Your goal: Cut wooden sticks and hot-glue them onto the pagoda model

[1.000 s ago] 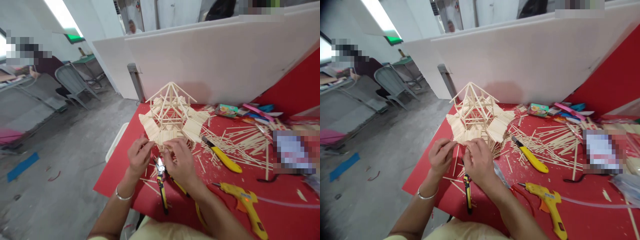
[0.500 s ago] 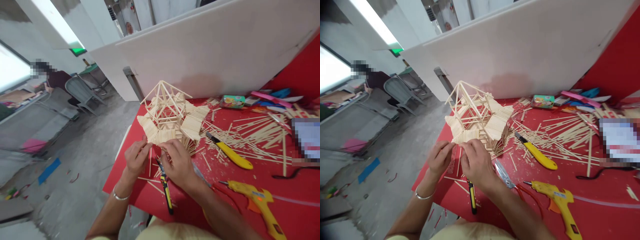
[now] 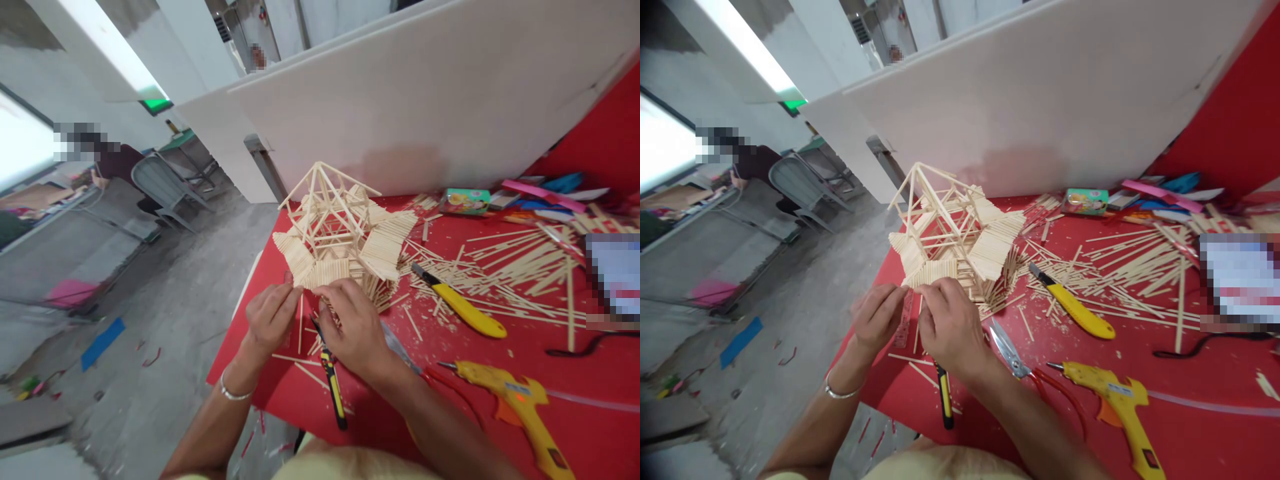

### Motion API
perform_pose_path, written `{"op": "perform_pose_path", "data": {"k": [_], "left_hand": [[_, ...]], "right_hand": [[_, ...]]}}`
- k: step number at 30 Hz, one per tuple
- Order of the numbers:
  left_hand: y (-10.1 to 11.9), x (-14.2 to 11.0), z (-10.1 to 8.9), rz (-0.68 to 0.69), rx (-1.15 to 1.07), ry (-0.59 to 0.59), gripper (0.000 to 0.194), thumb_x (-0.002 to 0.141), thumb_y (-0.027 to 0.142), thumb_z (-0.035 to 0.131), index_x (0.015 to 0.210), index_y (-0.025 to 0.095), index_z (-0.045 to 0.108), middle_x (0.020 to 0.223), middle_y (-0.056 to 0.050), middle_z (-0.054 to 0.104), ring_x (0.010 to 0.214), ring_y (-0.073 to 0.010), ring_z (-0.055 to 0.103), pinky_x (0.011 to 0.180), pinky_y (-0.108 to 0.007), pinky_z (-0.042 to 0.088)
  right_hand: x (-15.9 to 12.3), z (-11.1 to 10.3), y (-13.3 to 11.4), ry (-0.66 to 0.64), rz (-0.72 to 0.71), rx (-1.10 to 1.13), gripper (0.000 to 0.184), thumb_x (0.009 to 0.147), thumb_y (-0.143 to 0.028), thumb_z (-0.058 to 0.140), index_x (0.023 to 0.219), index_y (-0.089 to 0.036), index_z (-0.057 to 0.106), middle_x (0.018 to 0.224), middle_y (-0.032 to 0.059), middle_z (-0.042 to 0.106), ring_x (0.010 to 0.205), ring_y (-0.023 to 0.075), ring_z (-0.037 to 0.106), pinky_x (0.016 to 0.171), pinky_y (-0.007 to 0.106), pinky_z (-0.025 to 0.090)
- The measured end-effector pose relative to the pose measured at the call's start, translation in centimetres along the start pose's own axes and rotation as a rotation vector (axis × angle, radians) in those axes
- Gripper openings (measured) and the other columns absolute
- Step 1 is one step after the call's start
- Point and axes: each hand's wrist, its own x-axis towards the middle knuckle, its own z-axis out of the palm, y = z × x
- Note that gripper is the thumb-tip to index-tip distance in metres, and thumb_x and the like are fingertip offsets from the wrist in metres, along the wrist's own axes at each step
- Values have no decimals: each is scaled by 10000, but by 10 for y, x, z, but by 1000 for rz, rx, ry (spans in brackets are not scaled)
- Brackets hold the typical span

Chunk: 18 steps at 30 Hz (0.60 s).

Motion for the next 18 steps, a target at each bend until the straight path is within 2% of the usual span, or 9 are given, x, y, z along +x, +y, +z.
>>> {"op": "perform_pose_path", "data": {"k": [5, 12, 18], "left_hand": [[1, 1, 0, -11, -20, 11, 396, 843, 56, 644, 1216, 184, 613, 972, -107, 678, 884, -202, 670, 773, -329, 550], [4, 4, -1, -52, -14, 3, 306, 885, 91, 595, 1177, 178, 629, 986, -118, 686, 917, -205, 679, 795, -322, 546], [6, 5, -1, -58, -20, 30, 326, 866, 75, 617, 1176, 175, 633, 964, -112, 688, 901, -203, 676, 788, -323, 554]], "right_hand": [[4, 2, -1, 29, -10, 19, 334, 870, -94, 498, 1168, -194, 609, 998, 82, 592, 989, 214, 553, 885, 372, 487], [4, 2, 0, 27, 5, 23, 355, 859, -89, 501, 1175, -205, 616, 996, 82, 594, 983, 216, 557, 884, 380, 491], [4, 3, 1, 21, 4, 22, 342, 869, -99, 499, 1170, -208, 619, 1004, 84, 594, 995, 218, 553, 886, 379, 492]]}}
